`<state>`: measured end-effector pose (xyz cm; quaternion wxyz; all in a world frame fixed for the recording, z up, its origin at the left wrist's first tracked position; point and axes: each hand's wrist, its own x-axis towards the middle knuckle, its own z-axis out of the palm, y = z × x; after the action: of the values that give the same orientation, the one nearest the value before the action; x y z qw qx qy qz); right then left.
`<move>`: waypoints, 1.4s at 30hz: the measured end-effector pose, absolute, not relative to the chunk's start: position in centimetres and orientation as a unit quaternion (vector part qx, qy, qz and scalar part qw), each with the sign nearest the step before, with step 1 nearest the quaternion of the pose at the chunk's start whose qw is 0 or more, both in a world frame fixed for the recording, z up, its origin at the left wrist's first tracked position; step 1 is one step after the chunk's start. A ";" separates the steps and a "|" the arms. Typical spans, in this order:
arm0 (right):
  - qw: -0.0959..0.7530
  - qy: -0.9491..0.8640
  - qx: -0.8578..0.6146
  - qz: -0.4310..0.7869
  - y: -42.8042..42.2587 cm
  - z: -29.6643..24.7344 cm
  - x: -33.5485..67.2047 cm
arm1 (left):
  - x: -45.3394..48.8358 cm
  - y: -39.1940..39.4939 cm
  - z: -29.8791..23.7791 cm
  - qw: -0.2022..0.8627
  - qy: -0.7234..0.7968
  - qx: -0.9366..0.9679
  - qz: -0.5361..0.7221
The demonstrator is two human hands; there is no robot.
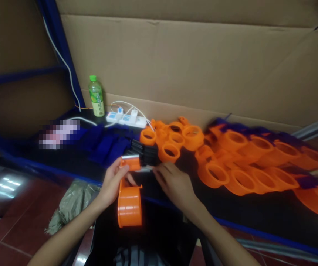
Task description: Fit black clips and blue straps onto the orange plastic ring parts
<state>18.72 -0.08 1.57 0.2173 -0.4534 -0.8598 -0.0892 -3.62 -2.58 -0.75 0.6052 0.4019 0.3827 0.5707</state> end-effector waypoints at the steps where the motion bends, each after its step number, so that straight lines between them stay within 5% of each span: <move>1: 0.214 -0.868 -0.439 -0.086 -0.1 1.6 18.3 | -3.6 -2.6 -0.7 0.602 0.384 0.406 0.571; 14: 0.095 -0.919 -0.379 -0.040 4.0 3.7 14.8 | -3.6 -2.6 -0.6 0.594 0.387 0.413 0.571; 32: 0.110 -0.924 -0.366 0.006 4.6 4.1 14.6 | -3.4 -2.5 -0.3 0.599 0.394 0.378 0.585; 37: 0.230 -0.883 -0.407 0.038 4.8 5.1 16.5 | -3.2 -2.3 -0.6 0.586 0.398 0.383 0.593; 42: 0.383 -0.821 -0.375 0.194 4.0 6.4 18.5 | -2.8 -1.9 -1.2 0.564 0.418 0.405 0.586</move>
<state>18.47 3.95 6.43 0.3834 -0.3751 -0.8213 0.1944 -2.85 -1.86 -1.21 0.5637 0.4052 0.4184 0.5857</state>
